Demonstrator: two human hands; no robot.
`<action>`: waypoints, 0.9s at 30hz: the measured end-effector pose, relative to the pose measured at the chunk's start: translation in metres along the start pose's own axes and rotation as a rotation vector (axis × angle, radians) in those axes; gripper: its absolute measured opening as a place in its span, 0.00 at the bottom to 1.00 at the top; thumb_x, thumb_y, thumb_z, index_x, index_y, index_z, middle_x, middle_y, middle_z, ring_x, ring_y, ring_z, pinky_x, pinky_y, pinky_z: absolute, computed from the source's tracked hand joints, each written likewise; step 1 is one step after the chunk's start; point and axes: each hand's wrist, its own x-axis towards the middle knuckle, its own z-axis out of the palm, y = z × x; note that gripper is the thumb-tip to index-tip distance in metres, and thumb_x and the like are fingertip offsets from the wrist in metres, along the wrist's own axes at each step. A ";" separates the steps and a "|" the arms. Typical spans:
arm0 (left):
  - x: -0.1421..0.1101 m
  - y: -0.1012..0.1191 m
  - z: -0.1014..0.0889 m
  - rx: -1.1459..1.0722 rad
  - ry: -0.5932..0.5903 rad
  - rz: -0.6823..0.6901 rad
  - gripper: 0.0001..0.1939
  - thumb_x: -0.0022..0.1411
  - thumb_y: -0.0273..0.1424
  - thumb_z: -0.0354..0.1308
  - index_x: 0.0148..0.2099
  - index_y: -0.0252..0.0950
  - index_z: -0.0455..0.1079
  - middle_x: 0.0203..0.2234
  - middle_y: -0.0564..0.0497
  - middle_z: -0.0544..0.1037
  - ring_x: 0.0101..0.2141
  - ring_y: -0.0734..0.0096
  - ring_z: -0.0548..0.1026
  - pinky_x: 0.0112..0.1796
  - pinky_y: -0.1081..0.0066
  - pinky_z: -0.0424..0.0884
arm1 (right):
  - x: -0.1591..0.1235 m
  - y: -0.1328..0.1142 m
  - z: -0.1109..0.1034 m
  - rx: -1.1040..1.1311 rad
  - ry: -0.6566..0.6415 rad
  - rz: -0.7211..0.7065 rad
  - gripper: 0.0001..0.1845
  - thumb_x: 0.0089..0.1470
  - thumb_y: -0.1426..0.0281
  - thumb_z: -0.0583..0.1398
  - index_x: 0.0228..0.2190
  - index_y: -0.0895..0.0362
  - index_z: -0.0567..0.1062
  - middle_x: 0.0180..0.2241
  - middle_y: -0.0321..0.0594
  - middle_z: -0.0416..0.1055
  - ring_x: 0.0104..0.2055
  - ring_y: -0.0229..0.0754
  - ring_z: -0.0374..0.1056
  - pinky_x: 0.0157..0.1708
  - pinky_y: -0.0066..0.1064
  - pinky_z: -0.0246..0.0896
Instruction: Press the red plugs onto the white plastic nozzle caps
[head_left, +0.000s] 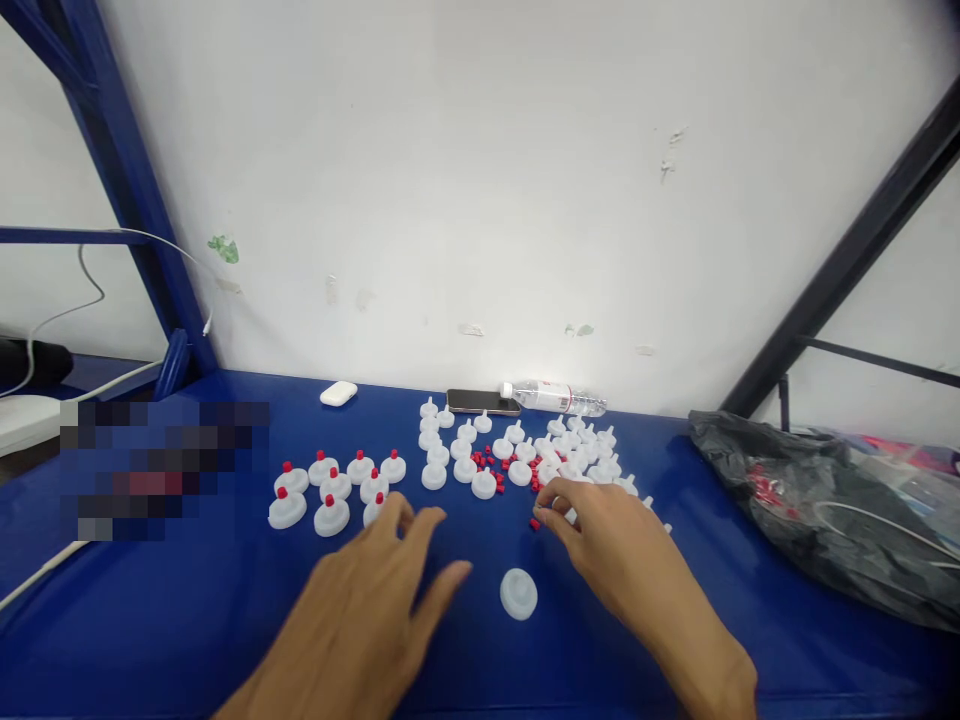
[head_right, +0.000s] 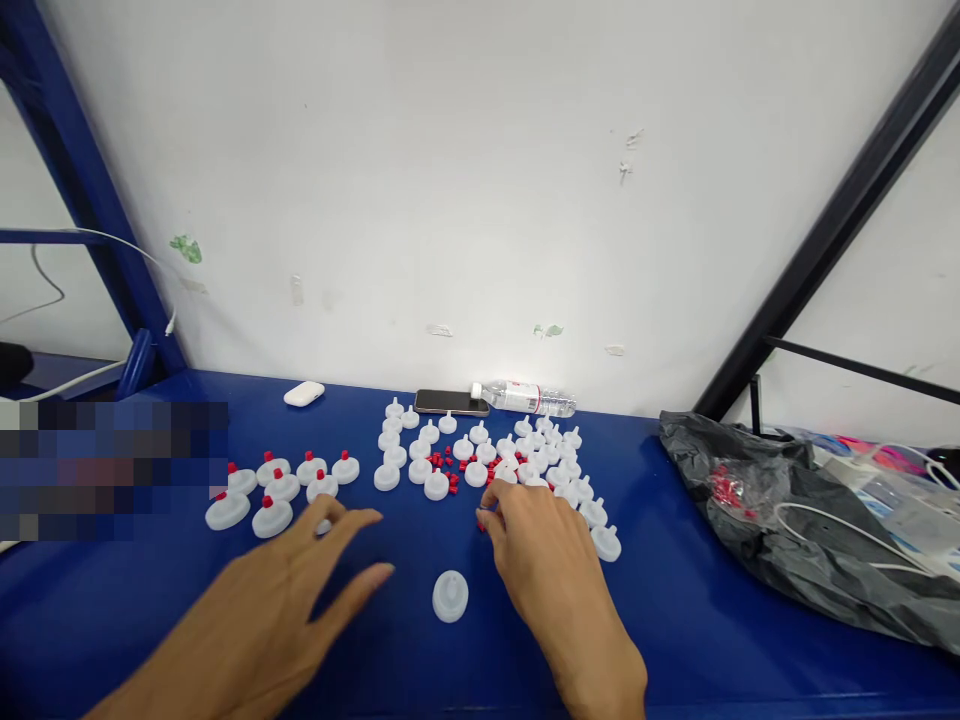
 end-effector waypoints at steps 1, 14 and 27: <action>-0.002 0.008 0.007 0.010 -0.124 0.034 0.21 0.69 0.42 0.54 0.58 0.37 0.75 0.48 0.35 0.80 0.35 0.52 0.83 0.31 0.60 0.80 | 0.004 0.001 0.003 -0.033 -0.008 0.023 0.09 0.65 0.68 0.60 0.42 0.51 0.82 0.38 0.43 0.83 0.42 0.54 0.77 0.33 0.35 0.56; 0.007 0.028 0.022 -0.223 -0.448 -0.067 0.10 0.68 0.30 0.56 0.50 0.44 0.72 0.43 0.50 0.78 0.37 0.59 0.81 0.36 0.62 0.76 | 0.011 -0.009 0.012 0.373 -0.079 -0.166 0.09 0.63 0.76 0.57 0.38 0.54 0.78 0.31 0.38 0.80 0.34 0.44 0.76 0.34 0.32 0.62; 0.018 0.018 0.007 -0.384 -0.145 -0.025 0.11 0.69 0.32 0.53 0.51 0.42 0.72 0.36 0.53 0.79 0.27 0.68 0.78 0.29 0.65 0.71 | 0.000 -0.029 -0.005 0.864 -0.008 -0.239 0.04 0.58 0.64 0.68 0.34 0.49 0.85 0.36 0.33 0.83 0.40 0.43 0.77 0.41 0.32 0.67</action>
